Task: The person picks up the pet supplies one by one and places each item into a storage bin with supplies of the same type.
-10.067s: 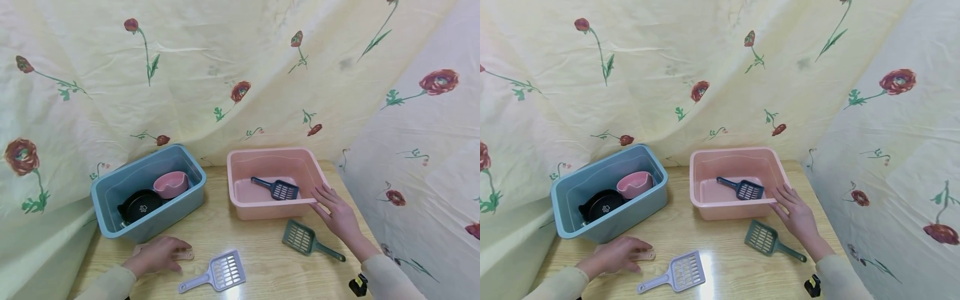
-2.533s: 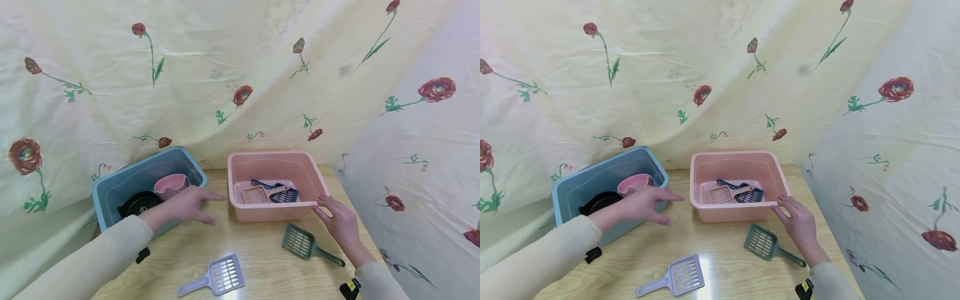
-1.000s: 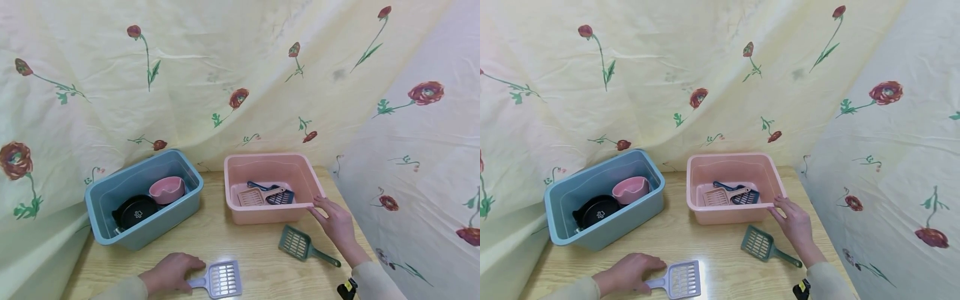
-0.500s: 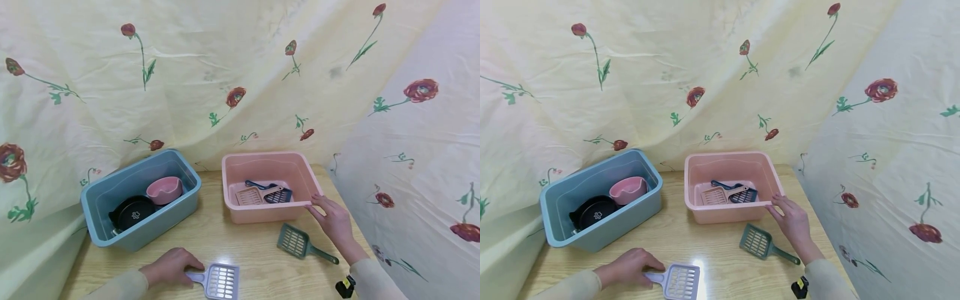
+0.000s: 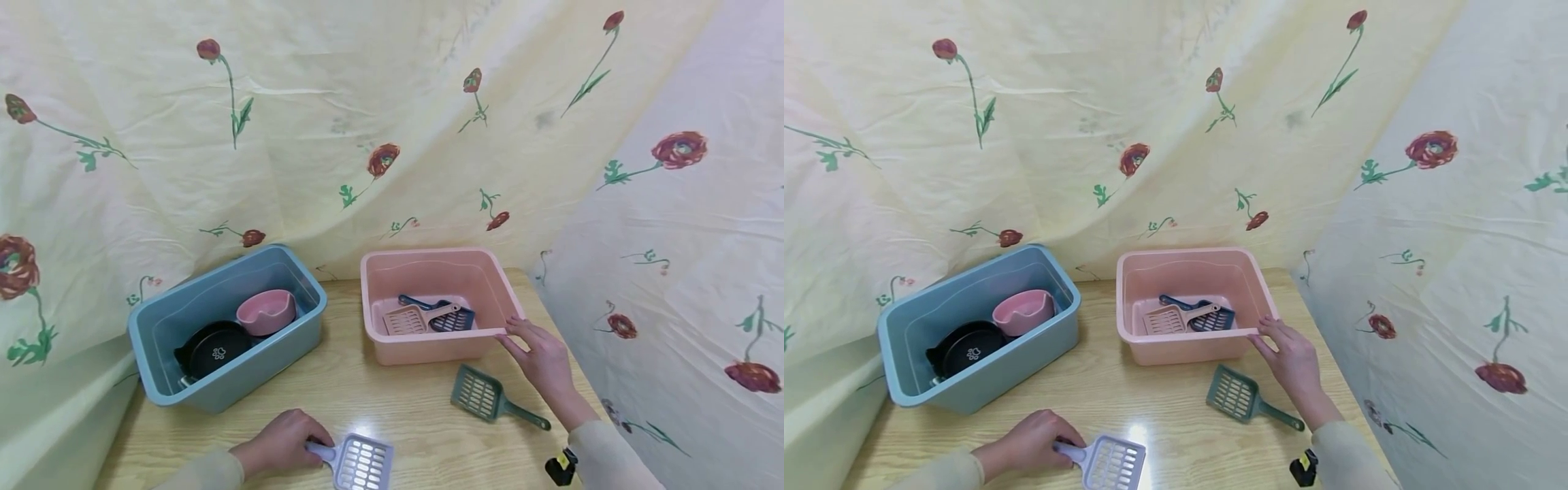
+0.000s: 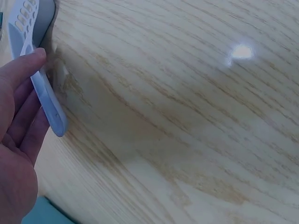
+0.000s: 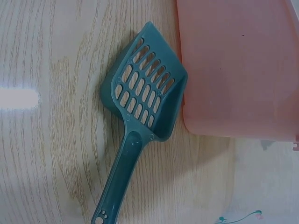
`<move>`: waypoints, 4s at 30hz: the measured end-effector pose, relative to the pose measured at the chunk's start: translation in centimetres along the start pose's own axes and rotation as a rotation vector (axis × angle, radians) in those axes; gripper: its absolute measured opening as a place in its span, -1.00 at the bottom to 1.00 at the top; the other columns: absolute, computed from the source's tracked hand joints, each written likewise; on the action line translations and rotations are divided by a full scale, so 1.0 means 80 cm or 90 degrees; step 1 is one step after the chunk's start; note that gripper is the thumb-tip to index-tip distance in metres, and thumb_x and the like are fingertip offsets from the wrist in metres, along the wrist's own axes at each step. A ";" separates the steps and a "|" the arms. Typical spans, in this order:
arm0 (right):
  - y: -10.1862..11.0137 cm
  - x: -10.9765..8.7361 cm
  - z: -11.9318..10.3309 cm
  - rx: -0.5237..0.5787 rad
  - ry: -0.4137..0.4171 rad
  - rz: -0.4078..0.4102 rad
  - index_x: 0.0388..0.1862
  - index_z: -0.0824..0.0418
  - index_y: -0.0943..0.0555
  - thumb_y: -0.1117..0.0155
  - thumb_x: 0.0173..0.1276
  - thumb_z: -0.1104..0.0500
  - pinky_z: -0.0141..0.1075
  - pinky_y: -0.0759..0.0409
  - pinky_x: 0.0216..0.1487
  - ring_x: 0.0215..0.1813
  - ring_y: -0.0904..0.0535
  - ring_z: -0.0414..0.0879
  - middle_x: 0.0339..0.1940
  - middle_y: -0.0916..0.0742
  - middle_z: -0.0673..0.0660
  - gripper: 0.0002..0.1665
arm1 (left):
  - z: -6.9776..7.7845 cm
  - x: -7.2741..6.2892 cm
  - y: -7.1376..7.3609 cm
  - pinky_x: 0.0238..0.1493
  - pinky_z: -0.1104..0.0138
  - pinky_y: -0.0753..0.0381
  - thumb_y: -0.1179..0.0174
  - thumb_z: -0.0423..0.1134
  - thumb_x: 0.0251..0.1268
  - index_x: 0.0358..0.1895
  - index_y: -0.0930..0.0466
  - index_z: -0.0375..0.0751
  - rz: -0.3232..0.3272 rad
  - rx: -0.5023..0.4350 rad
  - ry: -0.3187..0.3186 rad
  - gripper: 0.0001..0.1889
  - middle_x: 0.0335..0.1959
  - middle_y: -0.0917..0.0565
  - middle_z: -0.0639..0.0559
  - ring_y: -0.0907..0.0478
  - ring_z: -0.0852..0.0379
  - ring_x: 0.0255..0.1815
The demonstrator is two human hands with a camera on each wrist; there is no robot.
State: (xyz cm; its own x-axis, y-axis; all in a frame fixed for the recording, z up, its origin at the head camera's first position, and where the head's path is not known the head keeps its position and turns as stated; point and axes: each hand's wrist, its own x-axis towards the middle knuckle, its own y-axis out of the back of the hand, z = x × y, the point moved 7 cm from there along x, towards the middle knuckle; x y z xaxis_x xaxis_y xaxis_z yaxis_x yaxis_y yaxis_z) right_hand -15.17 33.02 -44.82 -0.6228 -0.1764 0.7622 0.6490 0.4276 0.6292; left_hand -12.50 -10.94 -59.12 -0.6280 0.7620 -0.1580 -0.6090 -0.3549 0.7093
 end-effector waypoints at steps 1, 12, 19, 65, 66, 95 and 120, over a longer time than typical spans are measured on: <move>-0.001 0.000 0.000 0.002 -0.001 -0.002 -0.25 0.29 -0.84 -0.13 0.56 -0.40 -0.33 -0.63 0.26 -0.13 -0.84 0.26 -0.14 -0.87 0.27 -0.20 | -0.001 -0.001 -0.001 -0.11 0.38 -0.70 -0.64 -0.25 0.13 -0.09 -0.89 0.10 0.003 -0.003 0.005 -0.73 -0.21 -0.82 0.40 -0.66 0.49 -0.18; 0.000 0.002 0.000 -0.002 0.000 0.004 -0.24 0.29 -0.84 -0.14 0.55 -0.41 -0.19 -0.71 0.13 -0.14 -0.84 0.25 -0.14 -0.88 0.25 -0.21 | -0.004 -0.006 -0.001 -0.11 0.36 -0.71 -0.64 -0.18 0.13 -0.10 -0.89 0.13 0.042 -0.001 0.011 -0.74 -0.18 -0.83 0.37 -0.69 0.45 -0.16; 0.002 0.003 -0.001 -0.006 0.003 0.003 -0.23 0.30 -0.84 -0.12 0.56 -0.41 0.06 -0.73 -0.07 -0.16 -0.84 0.26 -0.15 -0.87 0.26 -0.19 | 0.010 0.003 0.019 -0.09 0.39 -0.72 -0.62 -0.21 0.17 -0.08 -0.89 0.11 0.047 -0.050 0.011 -0.75 -0.16 -0.83 0.37 -0.69 0.46 -0.15; -0.002 -0.005 0.000 -0.013 0.038 -0.003 -0.24 0.38 -0.83 -0.07 0.59 -0.39 0.15 -0.76 -0.14 -0.19 -0.85 0.28 -0.16 -0.86 0.33 -0.14 | 0.136 0.167 0.219 0.31 0.03 -0.69 -0.44 -0.37 0.42 0.30 -0.72 -0.17 0.428 -0.743 0.051 -0.59 0.09 -0.82 -0.12 -0.80 -0.02 0.12; -0.002 -0.004 0.000 -0.011 0.036 -0.001 -0.23 0.37 -0.83 -0.07 0.59 -0.40 0.15 -0.76 -0.15 -0.19 -0.85 0.27 -0.17 -0.86 0.32 -0.14 | 0.135 0.171 0.219 0.33 -0.01 -0.67 -0.44 -0.36 0.41 0.29 -0.72 -0.16 0.434 -0.747 0.059 -0.59 0.09 -0.82 -0.12 -0.80 0.00 0.11; 0.003 0.003 -0.005 -0.007 0.038 0.001 -0.27 0.35 -0.83 -0.08 0.59 -0.39 0.17 -0.76 -0.15 -0.19 -0.84 0.29 -0.16 -0.86 0.33 -0.15 | 0.106 0.244 0.170 -0.07 0.18 -0.81 -0.53 -0.29 0.31 0.15 -0.79 -0.24 0.415 -0.568 0.385 -0.64 0.13 -0.77 -0.19 -0.77 -0.02 -0.03; 0.001 0.002 0.001 -0.012 0.035 0.004 -0.29 0.33 -0.83 -0.06 0.58 -0.43 0.17 -0.76 -0.19 -0.19 -0.84 0.29 -0.17 -0.87 0.30 -0.13 | 0.142 0.210 0.214 0.13 0.11 -0.78 -0.45 -0.11 0.44 0.31 -0.68 -0.24 0.356 -0.424 0.277 -0.52 0.20 -0.76 -0.17 -0.74 -0.14 0.19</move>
State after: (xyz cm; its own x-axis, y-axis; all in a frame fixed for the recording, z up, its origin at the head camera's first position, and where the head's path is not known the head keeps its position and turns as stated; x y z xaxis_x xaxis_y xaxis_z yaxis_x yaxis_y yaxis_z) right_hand -15.23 33.07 -44.65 -0.5941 -0.2233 0.7728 0.6609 0.4121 0.6272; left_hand -27.97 1.96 -41.83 -0.9525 0.1713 -0.2517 -0.2340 -0.9407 0.2455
